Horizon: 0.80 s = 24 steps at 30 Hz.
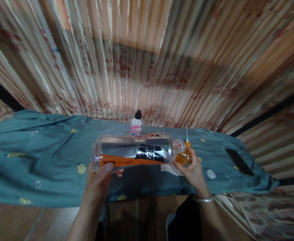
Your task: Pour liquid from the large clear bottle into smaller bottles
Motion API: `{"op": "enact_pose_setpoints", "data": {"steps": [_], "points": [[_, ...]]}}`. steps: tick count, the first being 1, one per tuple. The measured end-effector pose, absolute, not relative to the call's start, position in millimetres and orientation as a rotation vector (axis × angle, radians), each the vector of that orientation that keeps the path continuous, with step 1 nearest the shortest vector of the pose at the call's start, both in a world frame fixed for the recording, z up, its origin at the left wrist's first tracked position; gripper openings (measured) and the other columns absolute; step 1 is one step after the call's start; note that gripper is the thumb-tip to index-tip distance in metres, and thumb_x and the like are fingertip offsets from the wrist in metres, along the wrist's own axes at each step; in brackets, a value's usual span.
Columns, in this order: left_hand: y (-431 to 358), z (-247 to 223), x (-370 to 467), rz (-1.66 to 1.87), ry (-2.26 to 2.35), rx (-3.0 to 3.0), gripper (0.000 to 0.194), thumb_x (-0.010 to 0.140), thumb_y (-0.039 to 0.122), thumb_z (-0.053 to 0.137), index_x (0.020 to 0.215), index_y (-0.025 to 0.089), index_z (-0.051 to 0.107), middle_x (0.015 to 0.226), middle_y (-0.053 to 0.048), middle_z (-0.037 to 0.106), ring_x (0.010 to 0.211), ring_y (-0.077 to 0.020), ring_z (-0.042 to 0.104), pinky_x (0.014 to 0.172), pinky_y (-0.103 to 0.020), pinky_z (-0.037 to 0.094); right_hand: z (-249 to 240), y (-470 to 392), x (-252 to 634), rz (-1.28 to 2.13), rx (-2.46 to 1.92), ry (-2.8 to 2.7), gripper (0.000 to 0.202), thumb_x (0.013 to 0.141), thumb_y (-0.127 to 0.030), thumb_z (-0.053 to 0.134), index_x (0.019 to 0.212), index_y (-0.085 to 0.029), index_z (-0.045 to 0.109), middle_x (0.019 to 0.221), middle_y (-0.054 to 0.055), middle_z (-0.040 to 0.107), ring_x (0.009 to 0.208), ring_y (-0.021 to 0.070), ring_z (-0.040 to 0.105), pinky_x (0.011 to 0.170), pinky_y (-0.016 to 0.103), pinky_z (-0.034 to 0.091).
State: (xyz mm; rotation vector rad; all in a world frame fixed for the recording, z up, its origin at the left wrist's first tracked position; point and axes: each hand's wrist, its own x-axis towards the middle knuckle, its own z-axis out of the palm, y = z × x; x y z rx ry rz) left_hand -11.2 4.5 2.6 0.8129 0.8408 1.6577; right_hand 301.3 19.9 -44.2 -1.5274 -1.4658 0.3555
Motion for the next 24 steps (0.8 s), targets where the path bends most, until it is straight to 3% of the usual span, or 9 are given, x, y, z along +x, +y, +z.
{"op": "enact_pose_setpoints", "data": {"steps": [24], "points": [[4.6, 9.4, -7.9, 1.709, 0.828, 0.8, 0.034, 0.059, 0.039, 0.091, 0.074, 0.018, 0.07, 0.062, 0.0, 0.071, 0.043, -0.0156, 0.063, 0.038, -0.022, 0.052, -43.4, 20.5, 301.0, 0.343, -1.525, -1.479, 0.066, 0.07, -0.048, 0.083, 0.125, -0.021, 0.059, 0.116, 0.01, 0.076, 0.104, 0.0298, 0.074, 0.092, 0.044, 0.06]]}}
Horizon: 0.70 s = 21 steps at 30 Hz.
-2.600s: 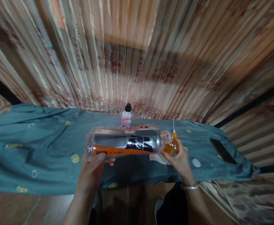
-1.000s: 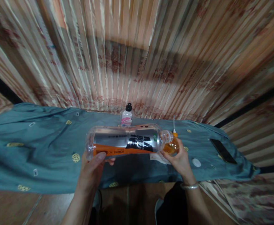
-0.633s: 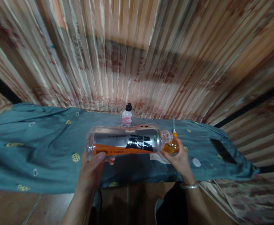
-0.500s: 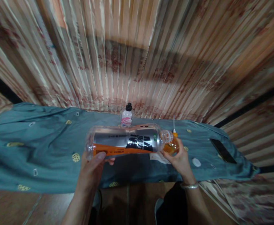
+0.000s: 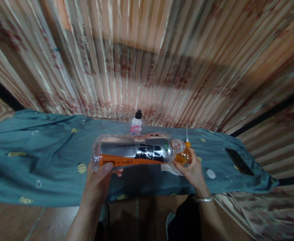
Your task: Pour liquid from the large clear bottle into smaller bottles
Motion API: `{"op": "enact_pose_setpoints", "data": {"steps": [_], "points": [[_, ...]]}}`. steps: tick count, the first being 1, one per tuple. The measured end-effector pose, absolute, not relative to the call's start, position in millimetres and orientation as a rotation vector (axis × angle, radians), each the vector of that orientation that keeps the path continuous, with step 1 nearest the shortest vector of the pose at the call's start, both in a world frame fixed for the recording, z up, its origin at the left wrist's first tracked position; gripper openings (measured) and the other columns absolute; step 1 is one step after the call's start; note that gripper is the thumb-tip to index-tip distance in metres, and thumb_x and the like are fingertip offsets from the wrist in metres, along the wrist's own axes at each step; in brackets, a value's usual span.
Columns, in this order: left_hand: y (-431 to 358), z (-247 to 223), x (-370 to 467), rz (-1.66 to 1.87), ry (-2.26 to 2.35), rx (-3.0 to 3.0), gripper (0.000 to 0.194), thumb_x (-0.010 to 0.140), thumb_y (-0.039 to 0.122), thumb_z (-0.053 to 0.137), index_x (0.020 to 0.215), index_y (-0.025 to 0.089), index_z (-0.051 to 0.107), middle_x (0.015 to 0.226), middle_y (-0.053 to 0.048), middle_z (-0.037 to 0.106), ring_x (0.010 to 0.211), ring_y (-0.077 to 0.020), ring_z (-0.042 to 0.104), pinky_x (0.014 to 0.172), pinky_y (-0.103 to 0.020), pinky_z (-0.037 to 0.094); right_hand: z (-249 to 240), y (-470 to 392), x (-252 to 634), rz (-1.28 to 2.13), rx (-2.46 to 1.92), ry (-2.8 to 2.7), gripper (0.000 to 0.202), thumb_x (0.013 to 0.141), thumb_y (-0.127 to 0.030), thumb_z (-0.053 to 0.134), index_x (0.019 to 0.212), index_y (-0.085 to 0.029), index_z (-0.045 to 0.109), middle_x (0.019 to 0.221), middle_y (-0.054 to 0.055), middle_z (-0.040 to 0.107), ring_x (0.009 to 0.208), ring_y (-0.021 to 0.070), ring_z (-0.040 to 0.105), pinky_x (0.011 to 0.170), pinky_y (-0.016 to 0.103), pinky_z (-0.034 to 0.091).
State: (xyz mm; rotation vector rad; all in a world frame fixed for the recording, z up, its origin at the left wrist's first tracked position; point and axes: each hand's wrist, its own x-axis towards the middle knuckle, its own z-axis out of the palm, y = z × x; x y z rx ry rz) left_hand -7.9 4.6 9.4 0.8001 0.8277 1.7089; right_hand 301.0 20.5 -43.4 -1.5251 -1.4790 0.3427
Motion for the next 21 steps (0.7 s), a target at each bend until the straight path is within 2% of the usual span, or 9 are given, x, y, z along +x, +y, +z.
{"op": "enact_pose_setpoints", "data": {"steps": [5, 21], "points": [[4.5, 11.5, -8.2, 1.694, 0.833, 0.792, 0.034, 0.058, 0.035, 0.09, 0.077, 0.018, 0.068, 0.062, -0.001, 0.071, 0.042, -0.0161, 0.063, 0.039, -0.023, 0.053, -42.9, 20.6, 301.0, 0.348, -1.534, -1.464, 0.067, 0.068, -0.049, 0.083, 0.124, -0.021, 0.059, 0.115, 0.01, 0.076, 0.104, 0.0303, 0.074, 0.093, 0.045, 0.06], [3.9, 8.0, -10.3, 1.667, 0.854, 0.816, 0.036, 0.062, 0.04, 0.089, 0.08, 0.019, 0.066, 0.064, 0.0, 0.069, 0.046, -0.0173, 0.063, 0.04, -0.025, 0.051, -42.6, 20.3, 301.0, 0.347, -1.525, -1.475, 0.066, 0.069, -0.049, 0.083, 0.124, -0.022, 0.059, 0.115, 0.01, 0.076, 0.104, 0.0305, 0.074, 0.094, 0.046, 0.06]]}}
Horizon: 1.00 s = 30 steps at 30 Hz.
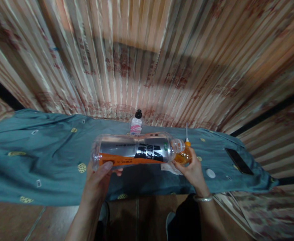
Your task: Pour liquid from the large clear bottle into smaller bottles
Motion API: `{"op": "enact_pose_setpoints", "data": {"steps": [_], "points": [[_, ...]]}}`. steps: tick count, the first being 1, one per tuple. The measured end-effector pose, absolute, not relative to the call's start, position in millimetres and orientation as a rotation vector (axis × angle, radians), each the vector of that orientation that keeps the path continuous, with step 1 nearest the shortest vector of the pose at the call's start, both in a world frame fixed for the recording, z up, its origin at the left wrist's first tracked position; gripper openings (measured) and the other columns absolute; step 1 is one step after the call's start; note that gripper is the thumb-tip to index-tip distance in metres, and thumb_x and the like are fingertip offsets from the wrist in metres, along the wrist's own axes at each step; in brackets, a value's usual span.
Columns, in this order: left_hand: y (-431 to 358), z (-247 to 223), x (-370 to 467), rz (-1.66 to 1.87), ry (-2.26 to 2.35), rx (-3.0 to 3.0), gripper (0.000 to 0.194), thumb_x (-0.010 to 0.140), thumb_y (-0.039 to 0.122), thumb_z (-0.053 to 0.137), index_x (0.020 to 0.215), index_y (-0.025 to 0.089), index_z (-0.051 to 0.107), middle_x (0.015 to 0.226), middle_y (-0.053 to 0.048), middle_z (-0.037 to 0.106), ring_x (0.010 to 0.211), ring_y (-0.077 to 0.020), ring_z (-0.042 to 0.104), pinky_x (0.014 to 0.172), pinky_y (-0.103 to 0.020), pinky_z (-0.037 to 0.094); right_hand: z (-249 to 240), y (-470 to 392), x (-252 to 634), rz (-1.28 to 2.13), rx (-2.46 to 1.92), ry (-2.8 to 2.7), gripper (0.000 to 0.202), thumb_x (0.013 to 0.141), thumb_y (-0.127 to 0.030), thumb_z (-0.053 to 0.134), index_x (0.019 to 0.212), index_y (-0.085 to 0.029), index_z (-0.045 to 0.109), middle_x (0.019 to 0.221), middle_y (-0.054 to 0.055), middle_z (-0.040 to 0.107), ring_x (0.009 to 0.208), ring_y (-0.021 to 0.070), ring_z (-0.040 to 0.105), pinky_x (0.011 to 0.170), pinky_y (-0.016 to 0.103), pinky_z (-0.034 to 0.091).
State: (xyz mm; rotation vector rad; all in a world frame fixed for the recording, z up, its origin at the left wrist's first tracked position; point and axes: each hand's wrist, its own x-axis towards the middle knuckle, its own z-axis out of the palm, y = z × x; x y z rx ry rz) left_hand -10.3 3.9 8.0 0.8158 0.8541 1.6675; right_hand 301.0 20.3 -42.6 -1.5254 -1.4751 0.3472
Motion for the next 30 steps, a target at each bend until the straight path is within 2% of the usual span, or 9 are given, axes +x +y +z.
{"op": "enact_pose_setpoints", "data": {"steps": [5, 9, 15, 21, 30], "points": [[4.1, 5.8, -9.3, 1.694, 0.841, 0.802, 0.032, 0.063, 0.038, 0.088, 0.08, 0.018, 0.069, 0.065, -0.001, 0.069, 0.046, -0.0159, 0.063, 0.041, -0.023, 0.052, -40.7, 19.7, 300.2, 0.356, -1.532, -1.473, 0.066, 0.069, -0.048, 0.082, 0.124, -0.021, 0.059, 0.115, 0.01, 0.076, 0.103, 0.0306, 0.074, 0.091, 0.045, 0.061], [3.7, 8.1, -8.4, 1.691, 0.852, 0.768, 0.04, 0.06, 0.038, 0.089, 0.092, 0.02, 0.073, 0.065, 0.001, 0.07, 0.046, -0.0161, 0.063, 0.04, -0.023, 0.052, -40.1, 19.7, 299.5, 0.344, -1.53, -1.479, 0.065, 0.069, -0.048, 0.082, 0.124, -0.021, 0.058, 0.114, 0.01, 0.076, 0.104, 0.0304, 0.074, 0.092, 0.045, 0.061], [4.1, 7.5, -10.3, 1.664, 0.833, 0.801, 0.043, 0.063, 0.036, 0.088, 0.1, 0.02, 0.072, 0.068, 0.0, 0.07, 0.047, -0.0174, 0.065, 0.041, -0.024, 0.054, -41.5, 20.6, 300.6, 0.346, -1.535, -1.469, 0.067, 0.068, -0.049, 0.082, 0.124, -0.021, 0.059, 0.115, 0.011, 0.075, 0.105, 0.0317, 0.073, 0.092, 0.046, 0.061], [5.1, 6.7, -8.1, 1.702, 0.852, 0.786, 0.037, 0.06, 0.041, 0.091, 0.077, 0.018, 0.068, 0.066, 0.0, 0.07, 0.047, -0.0167, 0.065, 0.039, -0.023, 0.054, -42.5, 20.2, 301.2, 0.374, -1.519, -1.457, 0.067, 0.068, -0.047, 0.082, 0.124, -0.02, 0.058, 0.117, 0.011, 0.075, 0.105, 0.0307, 0.074, 0.095, 0.046, 0.06], [4.6, 6.0, -8.6, 1.678, 0.867, 0.777, 0.034, 0.059, 0.041, 0.09, 0.075, 0.018, 0.07, 0.064, 0.0, 0.07, 0.046, -0.016, 0.064, 0.04, -0.022, 0.054, -44.8, 20.9, 300.5, 0.355, -1.517, -1.445, 0.068, 0.067, -0.047, 0.082, 0.125, -0.02, 0.058, 0.119, 0.012, 0.074, 0.106, 0.0313, 0.073, 0.096, 0.047, 0.059]]}}
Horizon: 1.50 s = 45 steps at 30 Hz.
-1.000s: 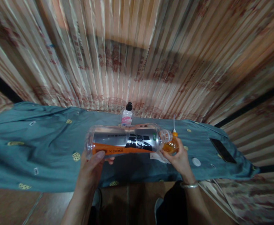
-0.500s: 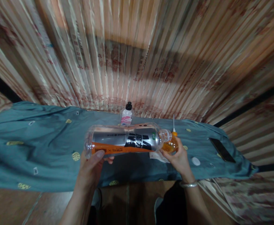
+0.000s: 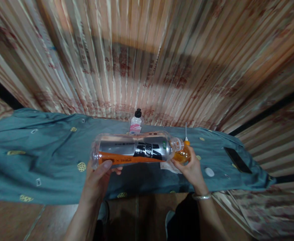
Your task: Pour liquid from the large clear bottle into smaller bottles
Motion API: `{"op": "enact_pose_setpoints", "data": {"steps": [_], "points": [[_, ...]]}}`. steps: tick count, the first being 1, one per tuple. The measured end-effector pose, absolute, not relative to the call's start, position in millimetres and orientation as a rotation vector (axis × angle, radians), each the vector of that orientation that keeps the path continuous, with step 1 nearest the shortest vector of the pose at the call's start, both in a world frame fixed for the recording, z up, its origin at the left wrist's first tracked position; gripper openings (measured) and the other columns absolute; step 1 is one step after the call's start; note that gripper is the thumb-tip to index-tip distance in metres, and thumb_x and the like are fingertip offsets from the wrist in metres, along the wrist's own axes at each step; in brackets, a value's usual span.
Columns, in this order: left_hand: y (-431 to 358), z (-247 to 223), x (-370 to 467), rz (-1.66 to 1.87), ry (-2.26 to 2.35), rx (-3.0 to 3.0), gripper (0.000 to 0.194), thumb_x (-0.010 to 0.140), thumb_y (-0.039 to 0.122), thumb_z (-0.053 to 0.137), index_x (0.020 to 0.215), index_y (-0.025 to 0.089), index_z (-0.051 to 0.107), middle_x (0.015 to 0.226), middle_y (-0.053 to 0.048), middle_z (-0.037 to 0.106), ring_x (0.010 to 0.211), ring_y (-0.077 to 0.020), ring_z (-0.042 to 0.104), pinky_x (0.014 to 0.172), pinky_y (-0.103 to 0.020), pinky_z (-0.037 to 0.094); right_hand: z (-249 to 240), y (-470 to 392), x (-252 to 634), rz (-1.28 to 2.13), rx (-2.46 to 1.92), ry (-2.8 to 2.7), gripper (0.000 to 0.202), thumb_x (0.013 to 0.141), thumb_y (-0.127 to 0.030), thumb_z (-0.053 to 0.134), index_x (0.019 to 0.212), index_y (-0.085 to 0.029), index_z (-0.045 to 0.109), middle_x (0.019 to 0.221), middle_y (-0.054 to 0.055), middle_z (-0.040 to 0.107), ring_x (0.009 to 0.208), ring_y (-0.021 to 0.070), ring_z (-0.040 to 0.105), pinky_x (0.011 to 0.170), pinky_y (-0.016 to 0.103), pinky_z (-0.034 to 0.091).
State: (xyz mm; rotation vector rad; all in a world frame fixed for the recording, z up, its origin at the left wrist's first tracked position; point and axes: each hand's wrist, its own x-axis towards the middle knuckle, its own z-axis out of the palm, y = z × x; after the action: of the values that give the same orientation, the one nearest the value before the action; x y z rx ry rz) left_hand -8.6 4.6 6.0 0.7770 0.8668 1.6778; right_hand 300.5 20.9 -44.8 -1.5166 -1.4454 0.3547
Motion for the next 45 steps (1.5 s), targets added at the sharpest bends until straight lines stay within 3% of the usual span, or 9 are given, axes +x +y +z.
{"op": "enact_pose_setpoints", "data": {"steps": [9, 18, 24, 31, 38, 45], "points": [[5.1, 7.0, -8.0, 1.681, 0.845, 0.792, 0.031, 0.059, 0.034, 0.089, 0.078, 0.019, 0.07, 0.069, -0.004, 0.074, 0.05, -0.0217, 0.069, 0.039, -0.027, 0.055, -47.1, 21.7, 302.1, 0.334, -1.513, -1.444, 0.068, 0.069, -0.049, 0.082, 0.126, -0.021, 0.057, 0.118, 0.011, 0.074, 0.105, 0.0297, 0.073, 0.095, 0.046, 0.059], [4.1, -4.7, -12.7, 1.562, 0.836, 0.876, 0.041, 0.068, 0.035, 0.084, 0.105, 0.02, 0.074, 0.075, -0.004, 0.074, 0.067, -0.0257, 0.074, 0.053, -0.032, 0.061, -46.1, 22.2, 303.9, 0.35, -1.532, -1.425, 0.072, 0.067, -0.051, 0.084, 0.126, -0.018, 0.058, 0.115, 0.012, 0.075, 0.104, 0.0315, 0.073, 0.094, 0.048, 0.059], [5.0, -4.5, -12.0, 1.582, 0.835, 0.859, 0.048, 0.066, 0.035, 0.086, 0.11, 0.019, 0.074, 0.08, -0.007, 0.076, 0.071, -0.0288, 0.073, 0.054, -0.036, 0.062, -44.8, 22.0, 303.0, 0.365, -1.524, -1.404, 0.072, 0.066, -0.049, 0.084, 0.126, -0.018, 0.058, 0.115, 0.012, 0.075, 0.103, 0.0313, 0.073, 0.094, 0.048, 0.059], [4.2, -6.0, -8.4, 1.635, 0.793, 0.849, 0.052, 0.067, 0.041, 0.086, 0.114, 0.023, 0.074, 0.08, -0.004, 0.076, 0.07, -0.0255, 0.073, 0.059, -0.035, 0.063, -44.5, 22.1, 302.5, 0.364, -1.533, -1.388, 0.075, 0.065, -0.051, 0.084, 0.127, -0.018, 0.058, 0.116, 0.012, 0.075, 0.104, 0.0314, 0.073, 0.096, 0.048, 0.059], [1.8, -5.6, -4.7, 1.651, 0.819, 0.816, 0.05, 0.071, 0.037, 0.084, 0.118, 0.022, 0.072, 0.085, -0.005, 0.076, 0.074, -0.0257, 0.073, 0.059, -0.035, 0.062, -44.5, 21.9, 301.1, 0.381, -1.524, -1.376, 0.075, 0.065, -0.051, 0.085, 0.126, -0.018, 0.057, 0.115, 0.013, 0.075, 0.102, 0.0313, 0.074, 0.093, 0.048, 0.06], [5.6, -8.2, -4.7, 1.671, 0.787, 0.776, 0.059, 0.066, 0.043, 0.087, 0.119, 0.023, 0.072, 0.078, -0.003, 0.074, 0.071, -0.0257, 0.073, 0.056, -0.033, 0.061, -42.7, 21.5, 300.0, 0.385, -1.518, -1.368, 0.076, 0.065, -0.052, 0.086, 0.127, -0.018, 0.057, 0.115, 0.013, 0.075, 0.103, 0.0317, 0.073, 0.093, 0.048, 0.06]]}}
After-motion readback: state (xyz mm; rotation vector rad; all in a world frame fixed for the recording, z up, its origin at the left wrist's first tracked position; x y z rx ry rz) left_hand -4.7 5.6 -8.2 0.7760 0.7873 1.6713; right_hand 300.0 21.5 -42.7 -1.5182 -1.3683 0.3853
